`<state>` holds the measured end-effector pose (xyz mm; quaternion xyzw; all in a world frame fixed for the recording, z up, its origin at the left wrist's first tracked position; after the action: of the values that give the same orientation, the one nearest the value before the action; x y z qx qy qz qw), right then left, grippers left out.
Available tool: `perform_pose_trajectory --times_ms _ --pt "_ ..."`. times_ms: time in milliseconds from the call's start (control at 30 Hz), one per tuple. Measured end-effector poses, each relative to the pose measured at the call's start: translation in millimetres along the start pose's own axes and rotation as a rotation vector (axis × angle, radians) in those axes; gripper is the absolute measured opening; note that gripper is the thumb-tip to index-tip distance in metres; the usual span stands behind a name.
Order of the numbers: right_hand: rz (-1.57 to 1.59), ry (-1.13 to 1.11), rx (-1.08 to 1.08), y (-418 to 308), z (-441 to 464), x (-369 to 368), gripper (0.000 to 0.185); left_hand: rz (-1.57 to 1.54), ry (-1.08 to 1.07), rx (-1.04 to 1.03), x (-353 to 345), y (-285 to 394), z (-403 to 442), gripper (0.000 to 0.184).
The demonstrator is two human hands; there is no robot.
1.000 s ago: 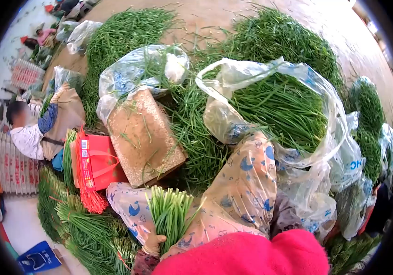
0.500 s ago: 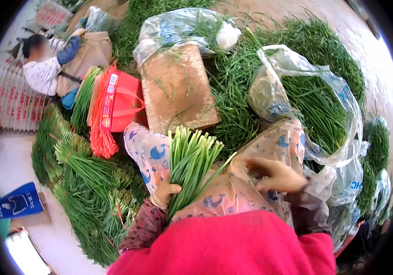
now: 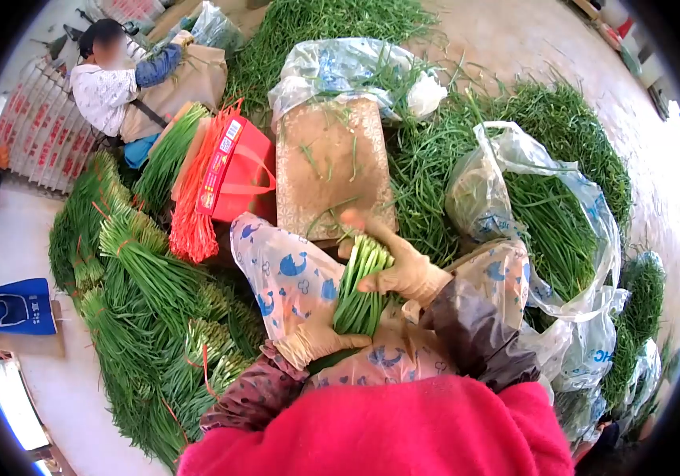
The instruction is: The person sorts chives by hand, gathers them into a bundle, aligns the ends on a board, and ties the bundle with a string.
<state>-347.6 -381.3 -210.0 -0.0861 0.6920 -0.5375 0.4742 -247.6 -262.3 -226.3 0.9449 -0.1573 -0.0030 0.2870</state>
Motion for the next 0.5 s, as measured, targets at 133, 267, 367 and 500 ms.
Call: perform_pose_trajectory --times_ms 133,267,367,500 --pt "0.034 0.107 0.095 -5 3 -15 0.041 0.007 -0.079 -0.017 -11 -14 8 0.075" --pt "-0.077 0.210 0.074 -7 0 2 0.034 -0.120 -0.040 -0.154 -11 -31 19 0.079" --pt "-0.348 0.475 0.297 -87 14 27 0.041 -0.144 0.007 -0.229 0 -24 13 0.083" --pt "-0.722 0.741 0.730 -232 17 31 0.040 -0.190 -0.042 -0.245 32 -64 37 0.087"
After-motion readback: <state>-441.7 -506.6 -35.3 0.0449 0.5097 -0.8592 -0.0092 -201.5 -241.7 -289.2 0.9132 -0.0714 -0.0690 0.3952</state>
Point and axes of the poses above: each hand's wrist, its own z-axis towards the middle knuckle, its own x-axis out of the back of the hand, y = z × x, the point moved 7 cm from there along z, towards the middle knuckle, and after that the axes turned 15 degrees about x, right-handed, at the moved point
